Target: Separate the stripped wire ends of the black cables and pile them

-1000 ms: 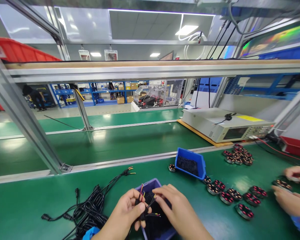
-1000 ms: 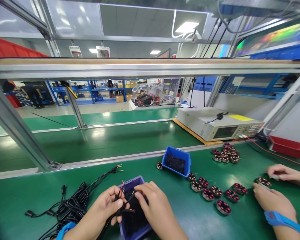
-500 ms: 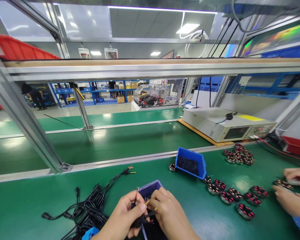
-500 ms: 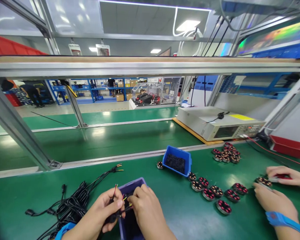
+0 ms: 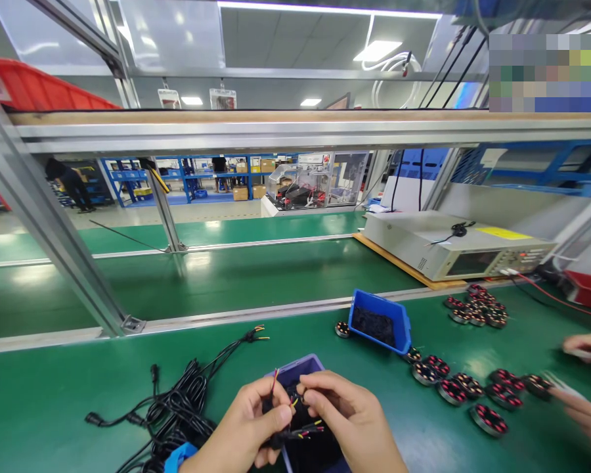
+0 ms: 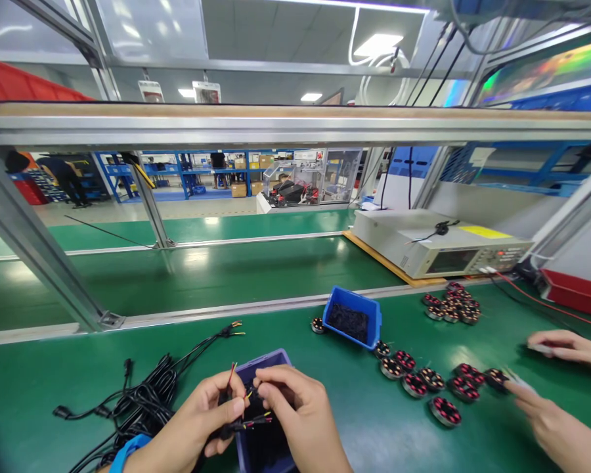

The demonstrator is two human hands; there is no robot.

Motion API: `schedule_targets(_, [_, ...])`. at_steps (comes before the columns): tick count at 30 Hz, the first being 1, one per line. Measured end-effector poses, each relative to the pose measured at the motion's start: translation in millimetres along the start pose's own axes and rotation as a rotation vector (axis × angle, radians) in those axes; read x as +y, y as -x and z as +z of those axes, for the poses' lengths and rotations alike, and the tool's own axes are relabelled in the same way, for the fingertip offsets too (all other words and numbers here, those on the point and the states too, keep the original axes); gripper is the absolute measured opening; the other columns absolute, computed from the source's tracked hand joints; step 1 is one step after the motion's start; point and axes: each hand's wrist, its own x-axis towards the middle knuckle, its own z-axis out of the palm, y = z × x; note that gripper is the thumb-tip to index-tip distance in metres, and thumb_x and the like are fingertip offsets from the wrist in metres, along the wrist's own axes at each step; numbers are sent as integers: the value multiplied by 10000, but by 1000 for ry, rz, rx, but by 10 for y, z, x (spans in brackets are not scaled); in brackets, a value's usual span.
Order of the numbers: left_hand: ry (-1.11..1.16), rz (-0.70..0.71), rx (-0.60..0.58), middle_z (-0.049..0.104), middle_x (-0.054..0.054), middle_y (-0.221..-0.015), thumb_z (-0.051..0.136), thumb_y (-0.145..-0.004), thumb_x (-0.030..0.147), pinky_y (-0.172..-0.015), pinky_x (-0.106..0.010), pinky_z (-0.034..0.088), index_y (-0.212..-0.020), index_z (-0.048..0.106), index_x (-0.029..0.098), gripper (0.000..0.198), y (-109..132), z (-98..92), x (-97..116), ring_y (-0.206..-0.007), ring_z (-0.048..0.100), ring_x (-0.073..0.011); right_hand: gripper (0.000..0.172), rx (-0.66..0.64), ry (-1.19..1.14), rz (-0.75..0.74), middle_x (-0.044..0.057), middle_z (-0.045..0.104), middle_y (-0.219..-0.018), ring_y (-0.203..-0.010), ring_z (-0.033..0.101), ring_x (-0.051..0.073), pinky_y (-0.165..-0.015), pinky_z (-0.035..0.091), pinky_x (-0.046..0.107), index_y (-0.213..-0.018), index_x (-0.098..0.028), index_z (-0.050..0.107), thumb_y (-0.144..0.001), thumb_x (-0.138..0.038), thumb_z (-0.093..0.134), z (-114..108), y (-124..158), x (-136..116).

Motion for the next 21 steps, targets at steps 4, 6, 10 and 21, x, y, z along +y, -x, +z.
schedule_targets(4, [-25, -11, -4, 474, 84, -567, 773, -707, 620, -347, -144, 197, -762, 545, 181, 498, 9, 7, 14, -368, 441, -34, 150, 25, -49, 14, 20, 750, -735, -564, 631, 118, -564, 545, 159, -781, -250, 816, -751, -396, 834, -1, 7, -29])
schedule_targets(6, [-33, -16, -3, 477, 82, -571, 766, -711, 627, -349, -143, 200, -767, 543, 182, 500, 12, 8, 20, -371, 446, -36, 149, 24, -38, 9, 15, 739, -711, -557, 631, 119, -560, 546, 158, -775, -246, 812, -760, -394, 826, -6, 9, -29])
schedule_targets(10, [-36, -23, 4, 467, 86, -571, 764, -714, 623, -349, -143, 200, -774, 541, 185, 496, 9, 2, 12, -369, 443, -36, 147, 24, 41, -84, 13, 724, -691, -520, 625, 121, -532, 547, 168, -776, -241, 810, -795, -386, 789, -20, 12, -9])
schedule_targets(21, [-61, -35, 21, 476, 78, -574, 789, -660, 640, -334, -142, 195, -756, 568, 175, 524, -8, 10, -32, -355, 439, -38, 168, -37, 191, -203, 34, 726, -722, -527, 637, 135, -508, 544, 185, -814, -224, 794, -871, -335, 682, -89, 13, 8])
